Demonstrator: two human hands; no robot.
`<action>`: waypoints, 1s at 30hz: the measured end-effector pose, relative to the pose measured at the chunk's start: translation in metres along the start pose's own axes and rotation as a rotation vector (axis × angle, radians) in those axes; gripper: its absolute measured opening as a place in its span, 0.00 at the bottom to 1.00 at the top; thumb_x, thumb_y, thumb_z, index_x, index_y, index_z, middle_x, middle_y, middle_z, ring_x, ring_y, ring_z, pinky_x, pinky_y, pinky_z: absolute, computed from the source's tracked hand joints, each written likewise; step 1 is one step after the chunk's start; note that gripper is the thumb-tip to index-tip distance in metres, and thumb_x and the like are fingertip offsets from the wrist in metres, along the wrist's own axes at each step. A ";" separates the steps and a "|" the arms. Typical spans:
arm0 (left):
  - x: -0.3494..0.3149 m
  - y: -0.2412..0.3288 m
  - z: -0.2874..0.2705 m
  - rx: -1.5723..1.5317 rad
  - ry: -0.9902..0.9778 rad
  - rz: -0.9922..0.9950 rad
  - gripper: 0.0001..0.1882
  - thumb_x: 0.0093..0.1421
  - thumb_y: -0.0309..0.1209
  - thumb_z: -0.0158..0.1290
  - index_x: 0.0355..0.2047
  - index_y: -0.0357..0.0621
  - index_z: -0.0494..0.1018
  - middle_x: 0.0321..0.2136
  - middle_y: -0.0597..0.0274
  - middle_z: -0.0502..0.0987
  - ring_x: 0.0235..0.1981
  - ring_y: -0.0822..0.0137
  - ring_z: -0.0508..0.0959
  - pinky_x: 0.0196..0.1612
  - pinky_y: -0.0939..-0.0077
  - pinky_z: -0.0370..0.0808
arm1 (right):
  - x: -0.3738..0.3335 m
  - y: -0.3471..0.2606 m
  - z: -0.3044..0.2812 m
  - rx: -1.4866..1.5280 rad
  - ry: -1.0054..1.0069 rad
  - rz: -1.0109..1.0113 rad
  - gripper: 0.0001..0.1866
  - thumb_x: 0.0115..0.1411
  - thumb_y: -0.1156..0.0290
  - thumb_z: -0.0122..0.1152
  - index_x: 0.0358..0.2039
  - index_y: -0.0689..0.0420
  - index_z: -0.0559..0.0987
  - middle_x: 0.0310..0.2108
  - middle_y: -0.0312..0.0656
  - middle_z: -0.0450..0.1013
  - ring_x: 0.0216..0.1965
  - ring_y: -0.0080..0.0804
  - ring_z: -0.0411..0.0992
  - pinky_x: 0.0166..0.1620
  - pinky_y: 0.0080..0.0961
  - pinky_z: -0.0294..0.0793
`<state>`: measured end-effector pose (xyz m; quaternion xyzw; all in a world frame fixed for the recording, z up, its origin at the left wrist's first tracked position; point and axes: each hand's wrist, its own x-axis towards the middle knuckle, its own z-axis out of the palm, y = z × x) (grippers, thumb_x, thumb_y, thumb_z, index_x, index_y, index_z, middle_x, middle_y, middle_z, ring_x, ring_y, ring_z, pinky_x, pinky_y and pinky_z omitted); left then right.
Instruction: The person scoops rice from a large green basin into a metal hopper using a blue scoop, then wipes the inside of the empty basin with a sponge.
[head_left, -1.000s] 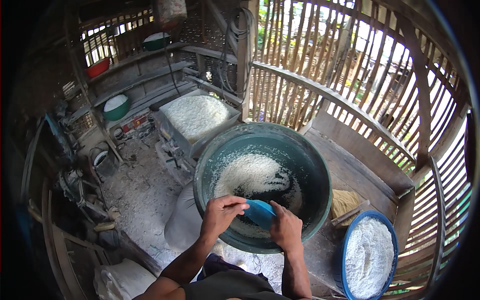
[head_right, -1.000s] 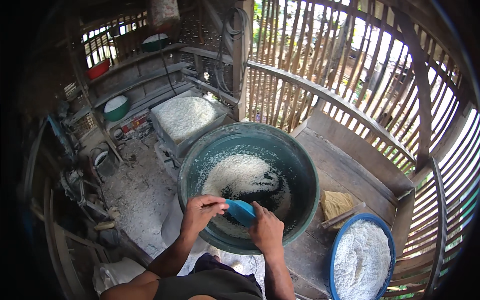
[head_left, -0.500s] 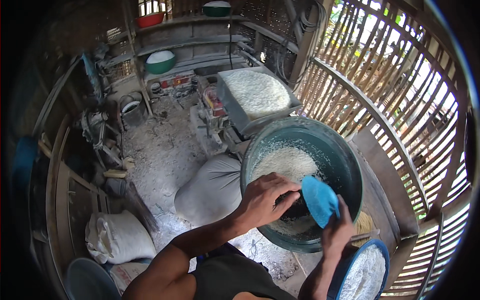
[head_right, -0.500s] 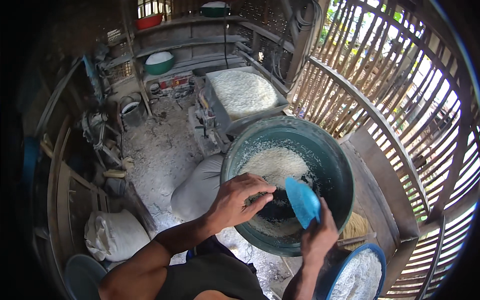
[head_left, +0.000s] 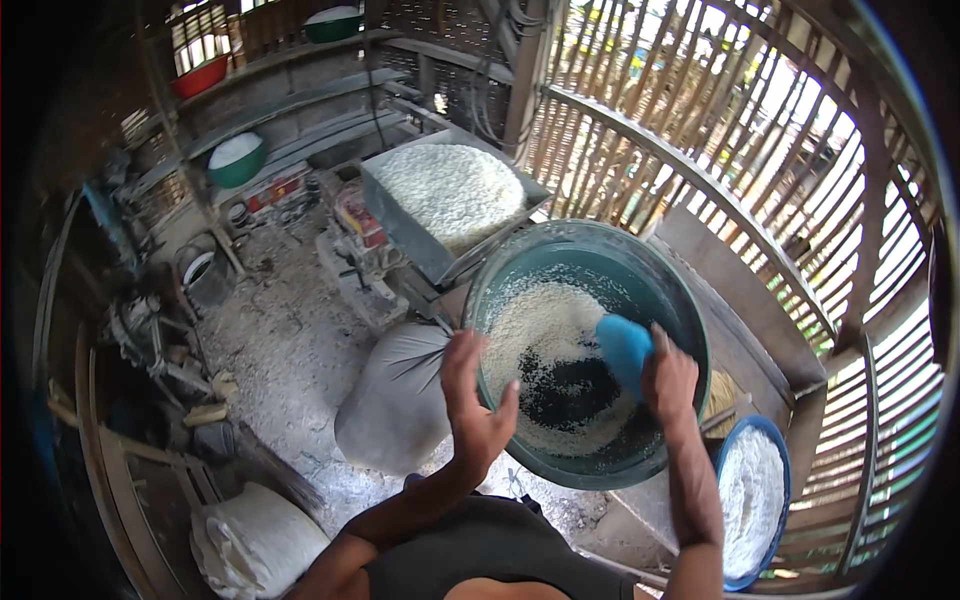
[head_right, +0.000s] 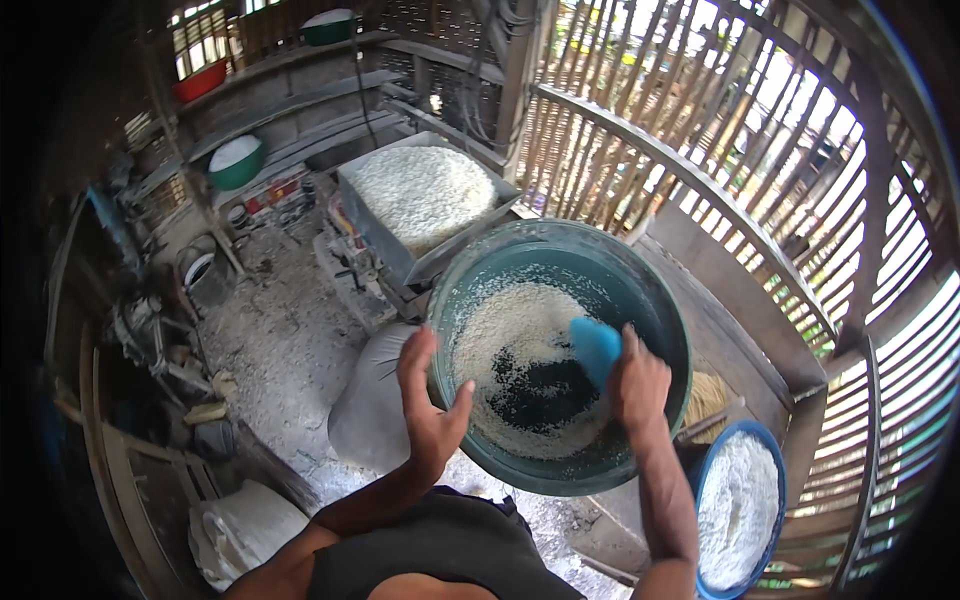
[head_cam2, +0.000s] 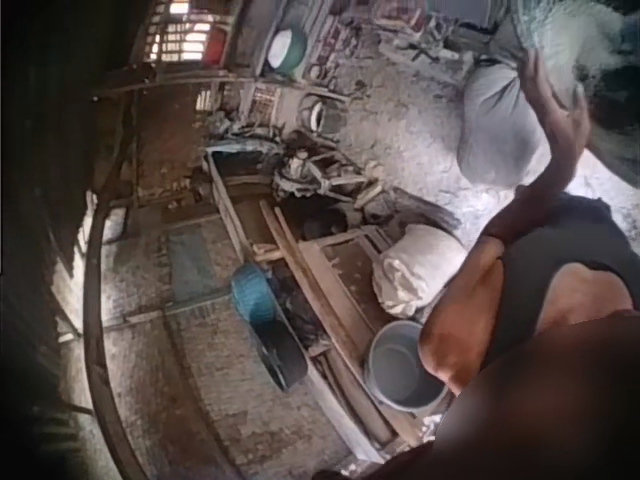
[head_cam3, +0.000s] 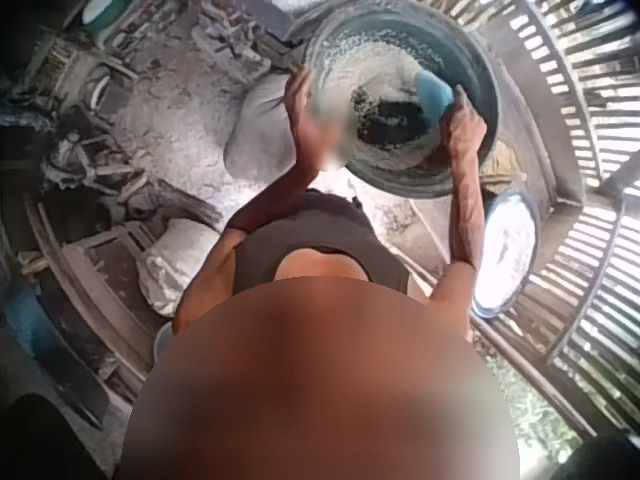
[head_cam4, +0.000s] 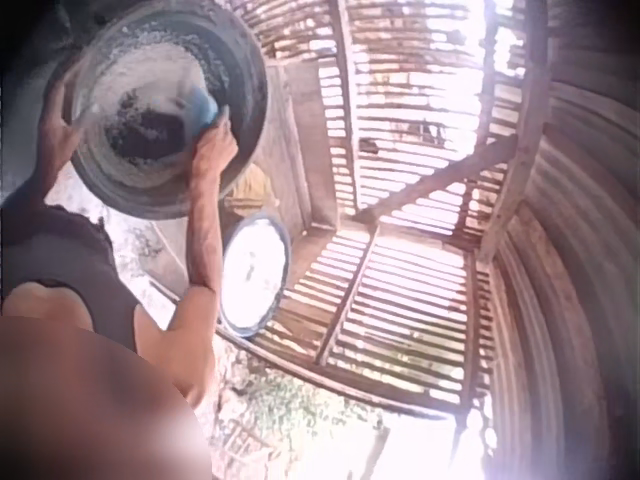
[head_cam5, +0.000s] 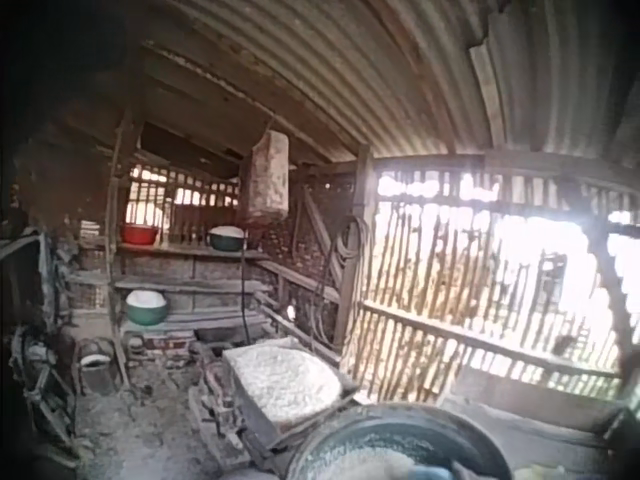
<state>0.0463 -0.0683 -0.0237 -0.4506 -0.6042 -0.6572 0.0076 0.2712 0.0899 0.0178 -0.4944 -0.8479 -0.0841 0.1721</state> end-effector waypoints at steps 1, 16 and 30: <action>-0.001 -0.004 0.000 -0.037 0.048 -0.094 0.39 0.51 0.19 0.60 0.63 0.36 0.58 0.59 0.46 0.66 0.62 0.54 0.64 0.64 0.63 0.61 | 0.020 0.011 0.015 -0.101 0.013 0.033 0.21 0.57 0.74 0.50 0.52 0.61 0.72 0.35 0.51 0.77 0.32 0.49 0.78 0.34 0.44 0.77; 0.010 -0.018 0.004 -0.608 -0.234 -0.701 0.38 0.51 0.18 0.51 0.63 0.34 0.53 0.54 0.47 0.67 0.55 0.59 0.70 0.61 0.69 0.63 | 0.048 -0.118 0.070 -0.178 -0.358 -0.766 0.24 0.58 0.69 0.51 0.56 0.63 0.70 0.48 0.48 0.74 0.48 0.40 0.75 0.46 0.36 0.75; 0.005 -0.036 -0.003 -0.716 -0.349 -0.712 0.44 0.50 0.18 0.48 0.68 0.34 0.44 0.60 0.43 0.59 0.62 0.56 0.63 0.65 0.68 0.57 | 0.010 -0.081 0.073 -0.348 -0.466 -0.438 0.34 0.62 0.69 0.49 0.68 0.63 0.54 0.62 0.52 0.62 0.59 0.43 0.67 0.55 0.42 0.69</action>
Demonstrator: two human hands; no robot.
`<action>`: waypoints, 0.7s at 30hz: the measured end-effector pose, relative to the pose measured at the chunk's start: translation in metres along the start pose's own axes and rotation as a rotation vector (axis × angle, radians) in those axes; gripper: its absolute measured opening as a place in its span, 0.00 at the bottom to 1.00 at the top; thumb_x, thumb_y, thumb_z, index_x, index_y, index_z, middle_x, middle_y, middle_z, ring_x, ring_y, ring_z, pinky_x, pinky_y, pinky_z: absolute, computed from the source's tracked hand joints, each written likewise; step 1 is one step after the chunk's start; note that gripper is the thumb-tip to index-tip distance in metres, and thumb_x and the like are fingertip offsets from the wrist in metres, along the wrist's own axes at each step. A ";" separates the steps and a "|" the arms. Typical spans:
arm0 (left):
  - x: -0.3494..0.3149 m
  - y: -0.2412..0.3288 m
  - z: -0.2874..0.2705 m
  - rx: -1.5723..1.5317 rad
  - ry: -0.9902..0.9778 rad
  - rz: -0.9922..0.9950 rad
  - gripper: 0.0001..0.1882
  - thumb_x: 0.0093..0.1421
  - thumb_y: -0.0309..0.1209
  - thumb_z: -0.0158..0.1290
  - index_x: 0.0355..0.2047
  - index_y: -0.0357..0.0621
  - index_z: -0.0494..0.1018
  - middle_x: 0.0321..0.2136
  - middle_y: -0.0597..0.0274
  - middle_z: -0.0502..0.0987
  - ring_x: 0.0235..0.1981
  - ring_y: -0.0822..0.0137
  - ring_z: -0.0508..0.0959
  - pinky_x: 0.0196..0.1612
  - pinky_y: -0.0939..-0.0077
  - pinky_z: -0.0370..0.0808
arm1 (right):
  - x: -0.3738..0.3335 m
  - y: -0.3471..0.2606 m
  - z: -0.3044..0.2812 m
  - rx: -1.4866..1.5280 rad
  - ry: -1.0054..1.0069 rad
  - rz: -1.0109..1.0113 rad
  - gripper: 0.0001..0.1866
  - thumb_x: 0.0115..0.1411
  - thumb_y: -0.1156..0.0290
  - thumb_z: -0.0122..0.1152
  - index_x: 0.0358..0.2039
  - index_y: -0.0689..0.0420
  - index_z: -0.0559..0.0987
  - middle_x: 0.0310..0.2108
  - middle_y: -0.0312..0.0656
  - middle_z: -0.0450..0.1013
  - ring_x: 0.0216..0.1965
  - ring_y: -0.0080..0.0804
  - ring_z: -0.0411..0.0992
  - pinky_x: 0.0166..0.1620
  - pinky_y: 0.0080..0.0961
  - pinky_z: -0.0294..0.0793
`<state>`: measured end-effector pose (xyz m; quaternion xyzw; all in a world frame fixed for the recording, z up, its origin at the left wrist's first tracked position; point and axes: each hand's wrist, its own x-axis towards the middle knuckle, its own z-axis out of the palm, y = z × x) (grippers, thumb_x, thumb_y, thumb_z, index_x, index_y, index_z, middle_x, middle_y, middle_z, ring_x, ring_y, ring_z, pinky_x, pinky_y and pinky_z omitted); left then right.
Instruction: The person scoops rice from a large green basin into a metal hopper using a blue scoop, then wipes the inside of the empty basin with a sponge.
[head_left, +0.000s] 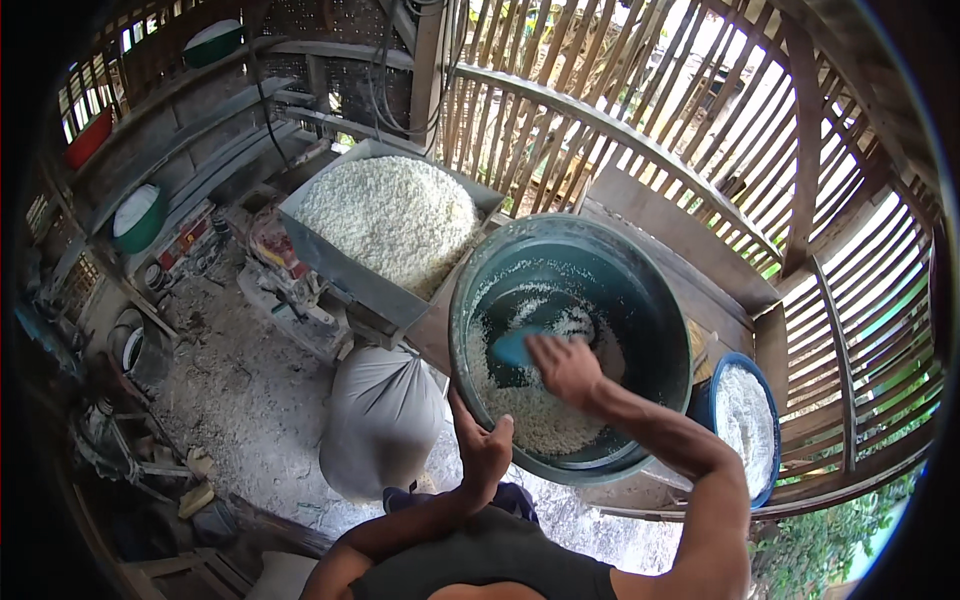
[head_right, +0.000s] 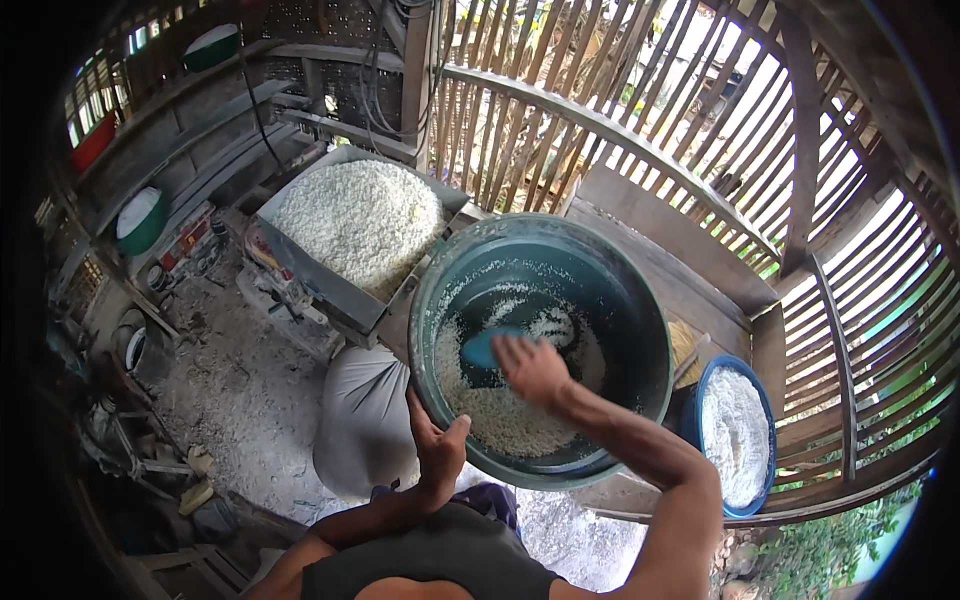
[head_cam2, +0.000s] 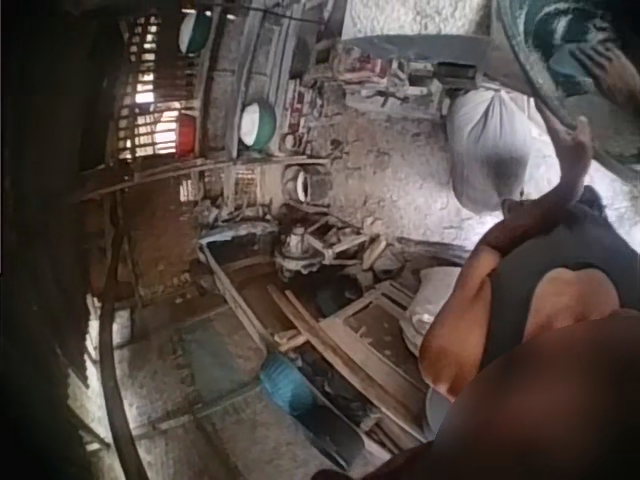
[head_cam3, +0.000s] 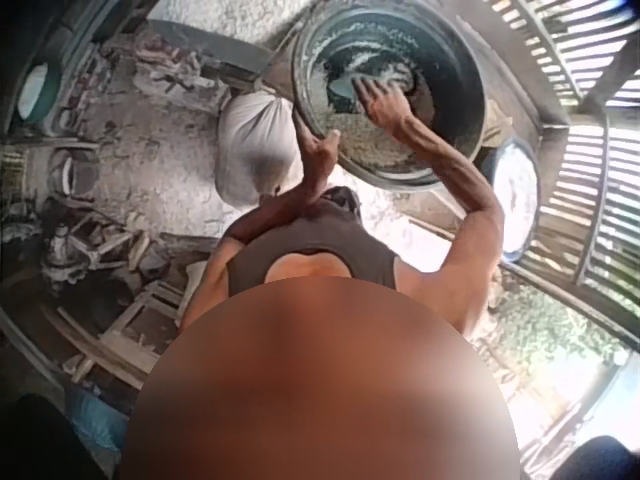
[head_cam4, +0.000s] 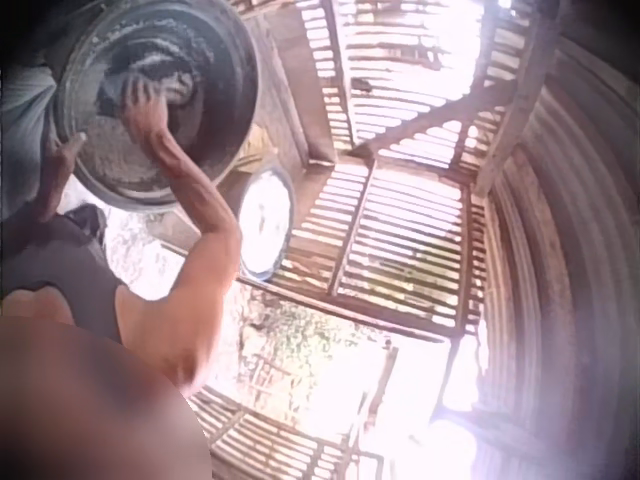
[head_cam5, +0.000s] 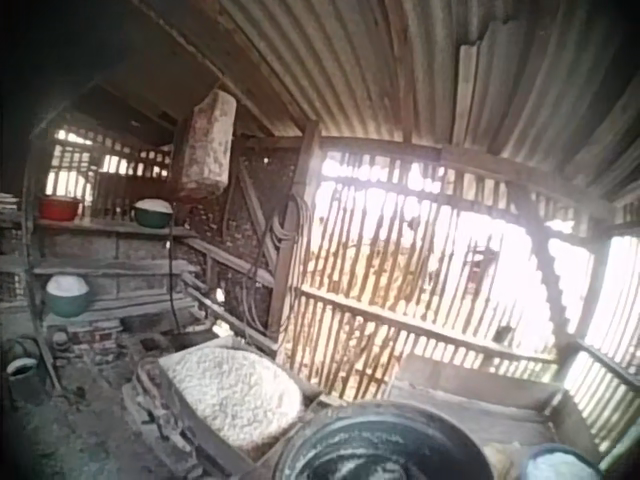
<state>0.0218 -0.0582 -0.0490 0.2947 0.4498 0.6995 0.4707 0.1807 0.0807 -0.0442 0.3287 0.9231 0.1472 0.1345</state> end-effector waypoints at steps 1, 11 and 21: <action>0.001 -0.003 -0.004 0.010 0.023 0.011 0.44 0.50 0.18 0.48 0.68 0.34 0.44 0.60 0.43 0.59 0.62 0.56 0.63 0.65 0.68 0.58 | -0.005 -0.021 -0.038 0.212 -0.037 -0.037 0.32 0.62 0.69 0.49 0.65 0.63 0.58 0.59 0.52 0.67 0.57 0.43 0.69 0.54 0.42 0.71; -0.003 0.005 -0.008 0.064 -0.009 0.009 0.44 0.52 0.18 0.51 0.68 0.34 0.44 0.62 0.47 0.58 0.62 0.59 0.62 0.65 0.71 0.56 | -0.029 0.062 0.014 -0.004 -0.059 0.465 0.27 0.58 0.71 0.51 0.59 0.62 0.66 0.48 0.46 0.72 0.47 0.39 0.74 0.42 0.34 0.74; 0.005 0.007 -0.008 0.042 -0.001 0.011 0.46 0.50 0.17 0.50 0.69 0.34 0.43 0.62 0.47 0.57 0.64 0.58 0.59 0.67 0.70 0.52 | -0.014 0.057 0.004 0.064 0.084 0.434 0.27 0.58 0.72 0.50 0.60 0.61 0.65 0.50 0.47 0.72 0.47 0.40 0.73 0.43 0.39 0.72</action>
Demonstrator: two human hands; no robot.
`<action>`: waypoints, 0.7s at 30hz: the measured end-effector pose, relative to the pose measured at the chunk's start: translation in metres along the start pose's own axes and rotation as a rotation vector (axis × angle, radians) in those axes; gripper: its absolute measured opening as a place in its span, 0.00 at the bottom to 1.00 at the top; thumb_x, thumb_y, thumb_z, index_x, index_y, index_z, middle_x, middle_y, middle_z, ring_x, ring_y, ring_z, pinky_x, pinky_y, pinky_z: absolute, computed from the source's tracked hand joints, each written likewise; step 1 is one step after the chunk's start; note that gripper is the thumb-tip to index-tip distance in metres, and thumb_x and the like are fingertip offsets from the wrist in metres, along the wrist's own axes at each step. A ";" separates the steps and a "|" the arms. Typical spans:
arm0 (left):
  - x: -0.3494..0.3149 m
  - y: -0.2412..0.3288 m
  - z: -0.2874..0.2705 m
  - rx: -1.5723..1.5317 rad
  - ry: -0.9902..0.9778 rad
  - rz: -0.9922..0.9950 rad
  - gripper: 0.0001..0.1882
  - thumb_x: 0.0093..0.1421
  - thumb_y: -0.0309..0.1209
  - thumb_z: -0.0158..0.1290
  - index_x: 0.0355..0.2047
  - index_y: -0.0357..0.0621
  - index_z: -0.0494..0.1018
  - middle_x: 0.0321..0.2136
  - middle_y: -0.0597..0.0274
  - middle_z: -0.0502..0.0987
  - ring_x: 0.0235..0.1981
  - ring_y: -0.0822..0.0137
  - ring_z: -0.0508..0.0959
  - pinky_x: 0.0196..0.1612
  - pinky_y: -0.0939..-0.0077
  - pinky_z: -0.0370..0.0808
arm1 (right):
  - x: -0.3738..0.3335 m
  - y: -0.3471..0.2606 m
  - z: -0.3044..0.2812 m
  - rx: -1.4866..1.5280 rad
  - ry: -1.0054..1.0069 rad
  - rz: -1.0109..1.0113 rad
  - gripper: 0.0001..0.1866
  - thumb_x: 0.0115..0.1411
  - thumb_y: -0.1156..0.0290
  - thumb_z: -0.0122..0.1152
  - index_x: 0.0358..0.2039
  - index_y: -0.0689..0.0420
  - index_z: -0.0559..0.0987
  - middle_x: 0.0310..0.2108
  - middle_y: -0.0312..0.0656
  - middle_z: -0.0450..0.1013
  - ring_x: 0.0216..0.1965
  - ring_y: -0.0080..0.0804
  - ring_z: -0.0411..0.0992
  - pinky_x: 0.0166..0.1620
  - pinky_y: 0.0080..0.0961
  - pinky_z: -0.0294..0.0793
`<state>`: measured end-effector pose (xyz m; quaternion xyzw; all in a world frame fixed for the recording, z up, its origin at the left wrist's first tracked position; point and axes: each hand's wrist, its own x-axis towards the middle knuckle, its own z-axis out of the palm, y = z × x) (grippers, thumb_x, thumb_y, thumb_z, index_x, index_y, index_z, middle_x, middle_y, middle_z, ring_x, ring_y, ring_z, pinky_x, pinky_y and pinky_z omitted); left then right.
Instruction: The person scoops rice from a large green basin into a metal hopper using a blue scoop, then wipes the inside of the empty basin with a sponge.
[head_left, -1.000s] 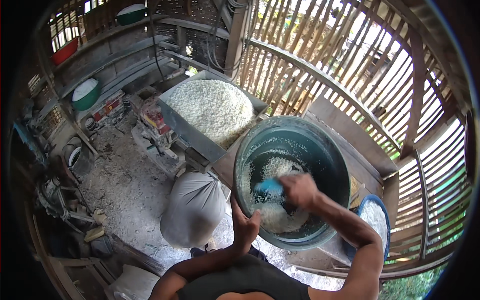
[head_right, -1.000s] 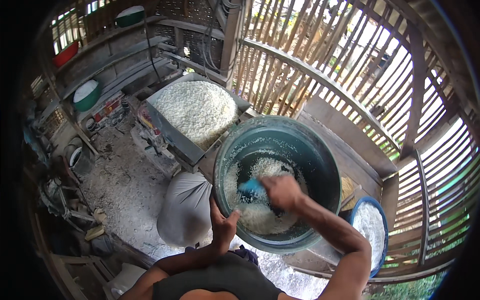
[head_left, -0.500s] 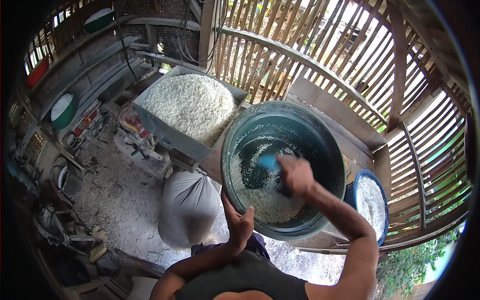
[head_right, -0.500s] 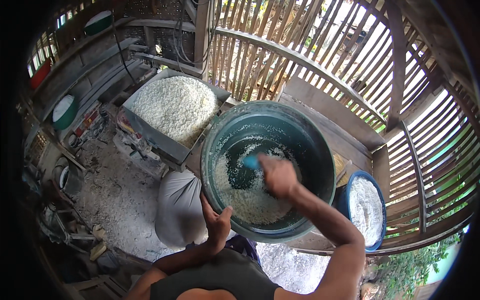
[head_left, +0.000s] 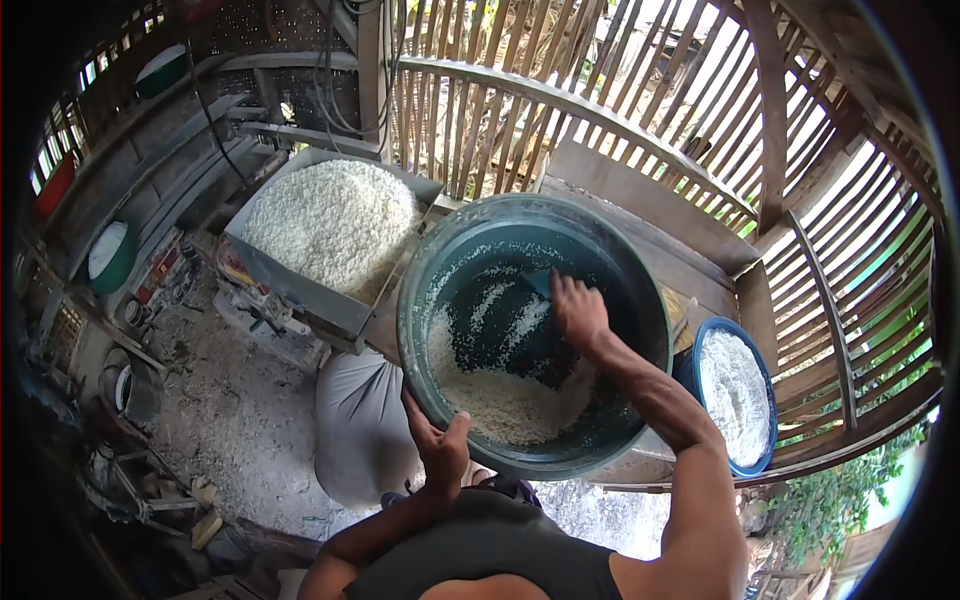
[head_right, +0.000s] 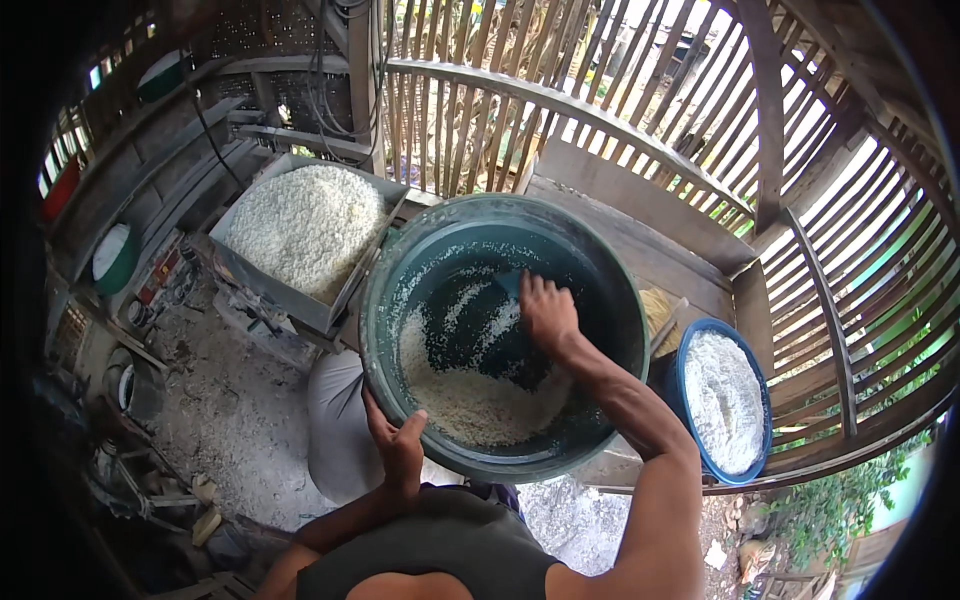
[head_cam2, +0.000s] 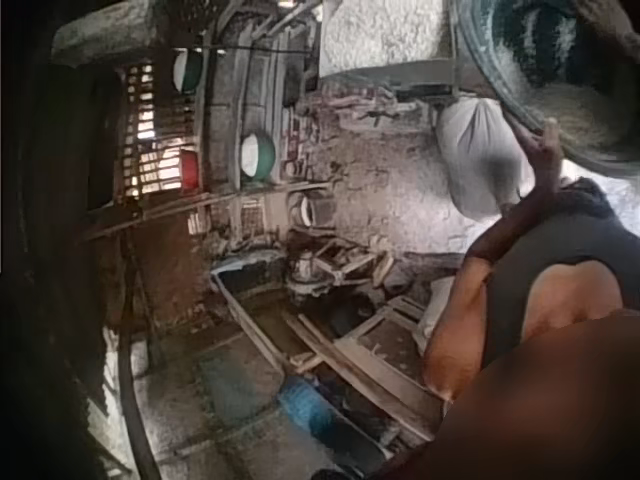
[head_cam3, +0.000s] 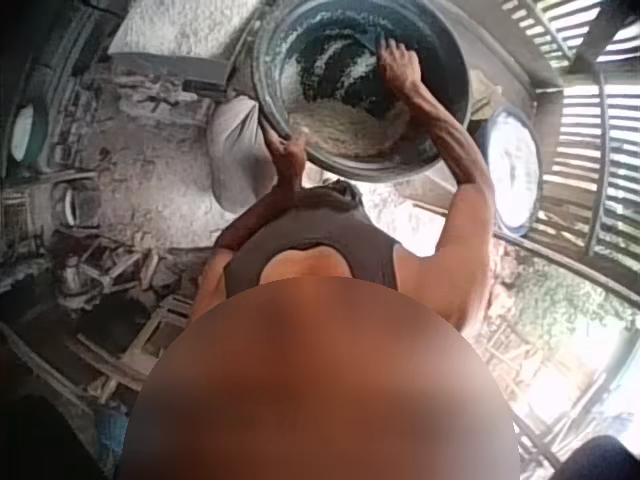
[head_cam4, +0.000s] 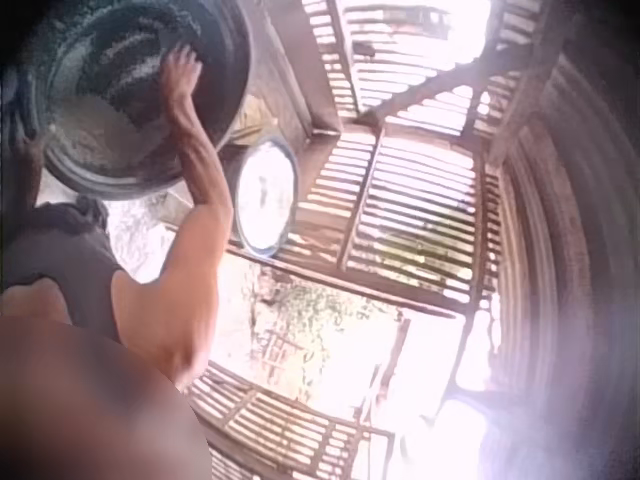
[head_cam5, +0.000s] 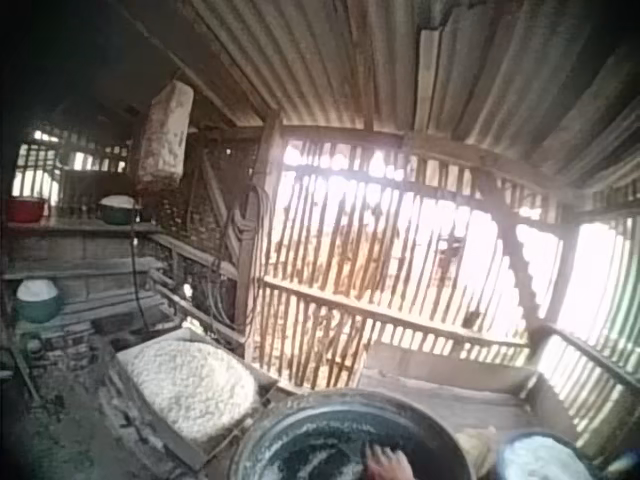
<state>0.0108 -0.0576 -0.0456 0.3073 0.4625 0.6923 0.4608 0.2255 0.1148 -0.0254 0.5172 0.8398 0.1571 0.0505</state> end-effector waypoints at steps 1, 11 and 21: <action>-0.003 -0.004 0.003 0.027 0.025 0.003 0.45 0.49 0.17 0.49 0.68 0.35 0.44 0.62 0.48 0.57 0.64 0.57 0.59 0.67 0.69 0.52 | 0.001 -0.004 0.001 -0.067 -0.113 0.023 0.28 0.58 0.72 0.50 0.60 0.61 0.65 0.51 0.47 0.72 0.47 0.42 0.74 0.45 0.40 0.73; -0.005 -0.004 0.009 0.042 0.082 0.007 0.46 0.48 0.17 0.50 0.68 0.32 0.46 0.65 0.48 0.56 0.66 0.55 0.57 0.68 0.69 0.49 | 0.008 0.025 0.012 -0.039 0.015 0.208 0.22 0.56 0.71 0.56 0.51 0.66 0.73 0.39 0.46 0.76 0.38 0.40 0.79 0.39 0.36 0.79; -0.009 0.000 0.018 -0.037 0.154 -0.021 0.46 0.48 0.17 0.49 0.69 0.34 0.46 0.65 0.47 0.55 0.66 0.56 0.58 0.68 0.70 0.49 | -0.012 -0.029 -0.080 0.308 -0.484 0.127 0.12 0.49 0.69 0.57 0.29 0.61 0.84 0.34 0.54 0.80 0.38 0.50 0.80 0.42 0.40 0.81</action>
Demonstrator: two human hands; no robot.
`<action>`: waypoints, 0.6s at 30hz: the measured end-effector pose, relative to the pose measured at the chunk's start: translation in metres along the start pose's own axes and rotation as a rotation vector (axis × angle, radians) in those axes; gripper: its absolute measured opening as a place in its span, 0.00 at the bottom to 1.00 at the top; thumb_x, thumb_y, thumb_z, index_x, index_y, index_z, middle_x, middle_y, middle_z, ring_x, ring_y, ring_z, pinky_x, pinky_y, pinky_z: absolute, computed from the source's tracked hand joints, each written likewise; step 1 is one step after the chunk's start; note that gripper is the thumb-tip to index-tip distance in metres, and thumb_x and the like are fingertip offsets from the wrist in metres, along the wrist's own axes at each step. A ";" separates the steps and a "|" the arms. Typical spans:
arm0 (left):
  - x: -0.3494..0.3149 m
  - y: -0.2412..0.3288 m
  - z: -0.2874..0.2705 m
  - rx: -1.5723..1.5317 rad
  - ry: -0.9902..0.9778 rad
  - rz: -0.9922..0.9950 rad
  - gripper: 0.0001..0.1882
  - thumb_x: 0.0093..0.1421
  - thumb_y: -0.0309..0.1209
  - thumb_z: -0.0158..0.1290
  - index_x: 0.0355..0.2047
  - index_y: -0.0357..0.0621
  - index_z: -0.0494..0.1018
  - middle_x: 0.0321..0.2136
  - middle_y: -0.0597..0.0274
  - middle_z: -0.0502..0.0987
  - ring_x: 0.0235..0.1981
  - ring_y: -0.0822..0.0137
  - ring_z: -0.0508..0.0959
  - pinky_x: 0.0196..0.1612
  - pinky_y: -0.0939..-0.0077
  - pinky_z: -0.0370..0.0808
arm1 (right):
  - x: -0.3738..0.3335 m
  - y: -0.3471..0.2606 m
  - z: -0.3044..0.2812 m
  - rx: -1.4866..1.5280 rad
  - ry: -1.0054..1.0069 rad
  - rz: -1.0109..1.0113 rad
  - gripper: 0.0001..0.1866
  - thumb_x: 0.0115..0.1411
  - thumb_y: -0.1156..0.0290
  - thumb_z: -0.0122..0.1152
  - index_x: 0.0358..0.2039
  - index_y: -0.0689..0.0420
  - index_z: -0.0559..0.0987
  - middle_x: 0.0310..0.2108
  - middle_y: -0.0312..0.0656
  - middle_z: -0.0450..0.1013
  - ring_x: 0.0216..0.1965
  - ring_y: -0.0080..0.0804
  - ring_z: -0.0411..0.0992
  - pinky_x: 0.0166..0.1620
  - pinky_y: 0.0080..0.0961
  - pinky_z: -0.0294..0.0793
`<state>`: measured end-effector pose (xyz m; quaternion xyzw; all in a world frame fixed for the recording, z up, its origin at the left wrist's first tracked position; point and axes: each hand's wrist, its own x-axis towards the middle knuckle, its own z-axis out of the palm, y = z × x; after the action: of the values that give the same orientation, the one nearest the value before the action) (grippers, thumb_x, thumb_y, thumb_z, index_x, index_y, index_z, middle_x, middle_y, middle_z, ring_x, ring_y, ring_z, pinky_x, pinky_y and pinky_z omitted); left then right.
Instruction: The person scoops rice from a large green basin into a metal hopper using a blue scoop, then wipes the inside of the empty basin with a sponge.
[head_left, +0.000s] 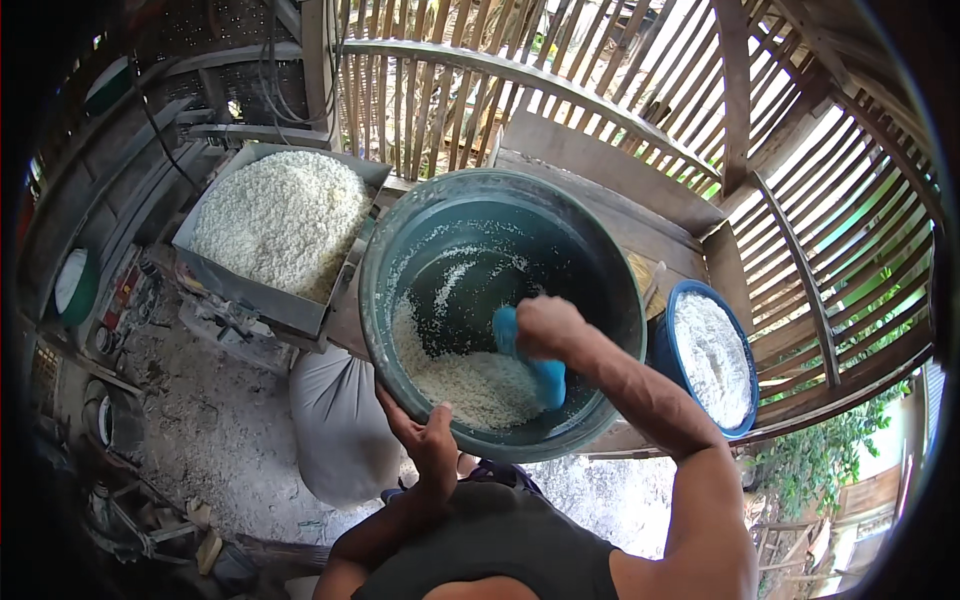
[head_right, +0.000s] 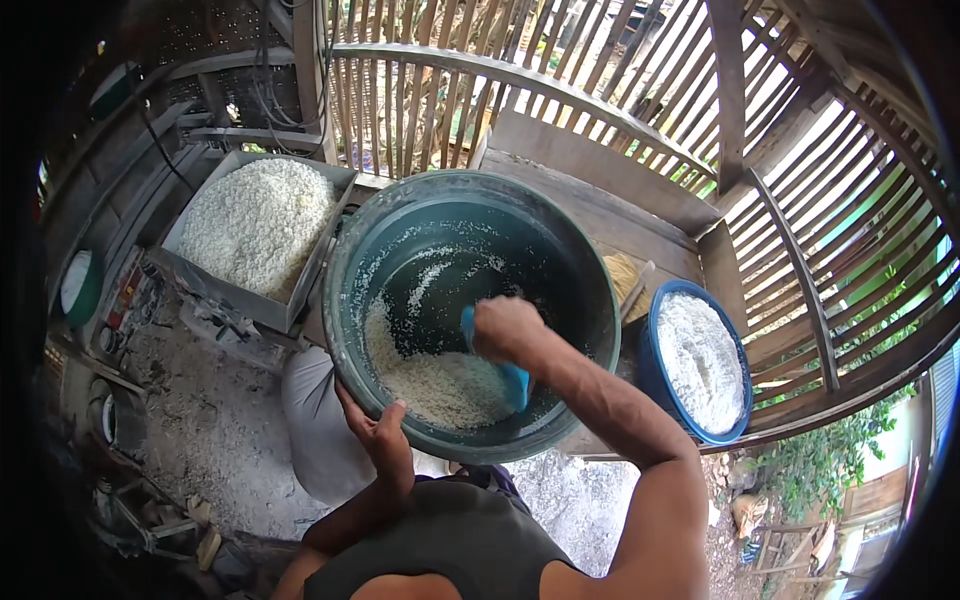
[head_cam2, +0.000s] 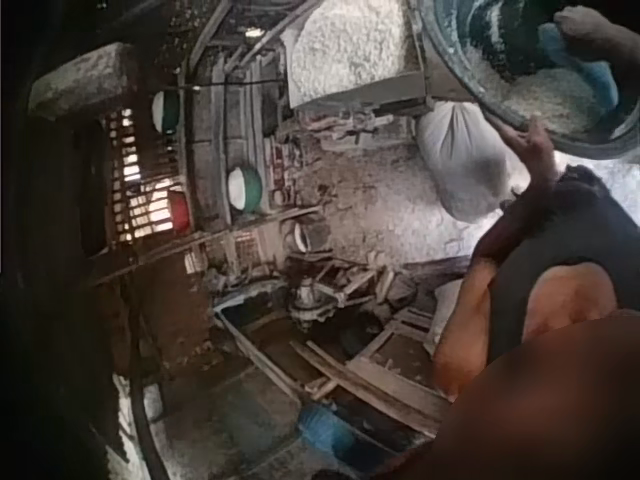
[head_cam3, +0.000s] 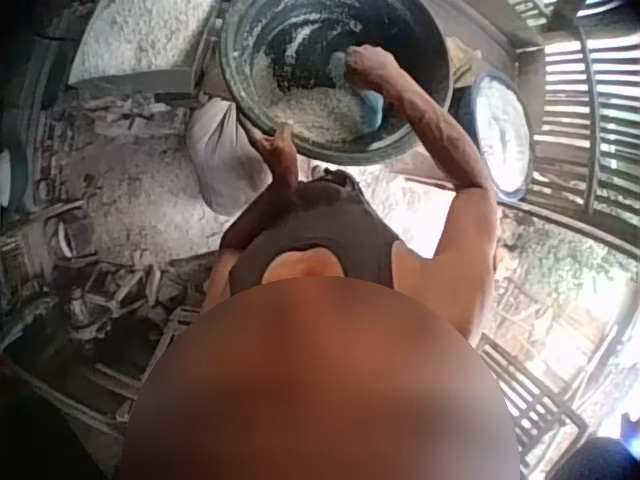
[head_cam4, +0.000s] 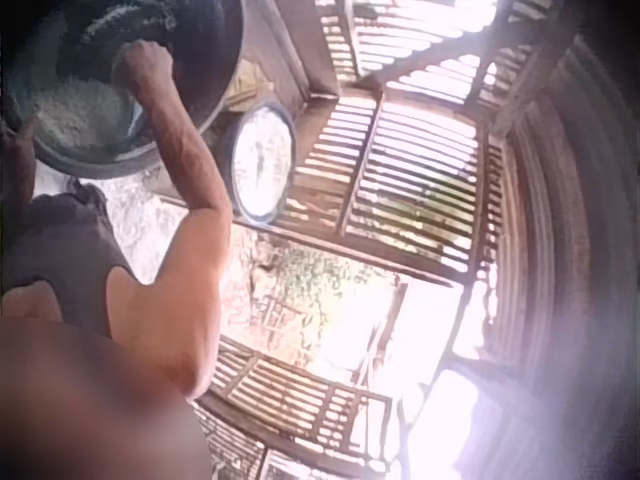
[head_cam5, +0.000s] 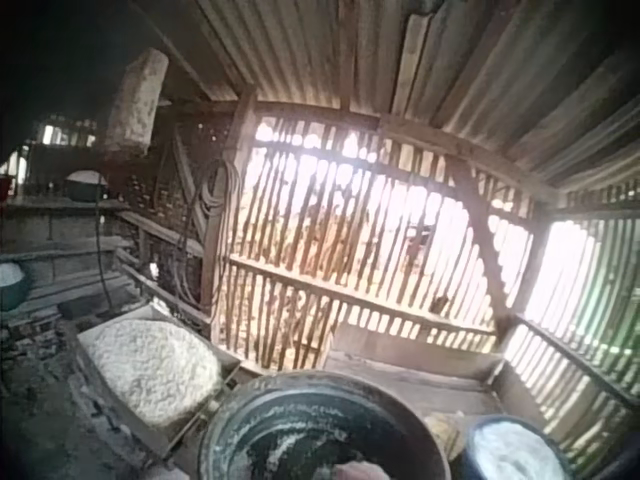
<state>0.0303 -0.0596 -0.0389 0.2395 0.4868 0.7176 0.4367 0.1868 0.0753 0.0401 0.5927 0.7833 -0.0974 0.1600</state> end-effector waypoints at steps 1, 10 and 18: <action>0.001 -0.002 -0.003 0.015 0.004 0.003 0.46 0.48 0.17 0.49 0.69 0.34 0.46 0.65 0.47 0.55 0.65 0.55 0.58 0.68 0.70 0.49 | 0.006 0.008 -0.012 -0.045 0.027 0.031 0.12 0.48 0.68 0.59 0.29 0.61 0.83 0.34 0.53 0.80 0.37 0.48 0.80 0.42 0.40 0.81; 0.010 0.004 -0.013 -0.023 -0.080 -0.026 0.45 0.47 0.15 0.46 0.68 0.34 0.46 0.62 0.45 0.58 0.64 0.56 0.60 0.67 0.70 0.53 | 0.003 0.016 0.053 -0.060 0.331 -0.182 0.15 0.52 0.73 0.55 0.42 0.61 0.74 0.35 0.51 0.77 0.35 0.46 0.79 0.38 0.39 0.80; 0.035 0.033 0.016 -0.135 -0.250 -0.043 0.44 0.41 0.15 0.45 0.65 0.35 0.57 0.51 0.57 0.70 0.47 0.68 0.72 0.50 0.82 0.67 | -0.011 0.155 0.068 0.237 0.491 -0.093 0.22 0.49 0.76 0.55 0.48 0.55 0.76 0.37 0.52 0.78 0.41 0.52 0.77 0.43 0.44 0.78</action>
<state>0.0120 -0.0264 -0.0047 0.2866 0.3845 0.7038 0.5242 0.3478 0.0855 -0.0138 0.5765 0.8082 -0.0490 -0.1096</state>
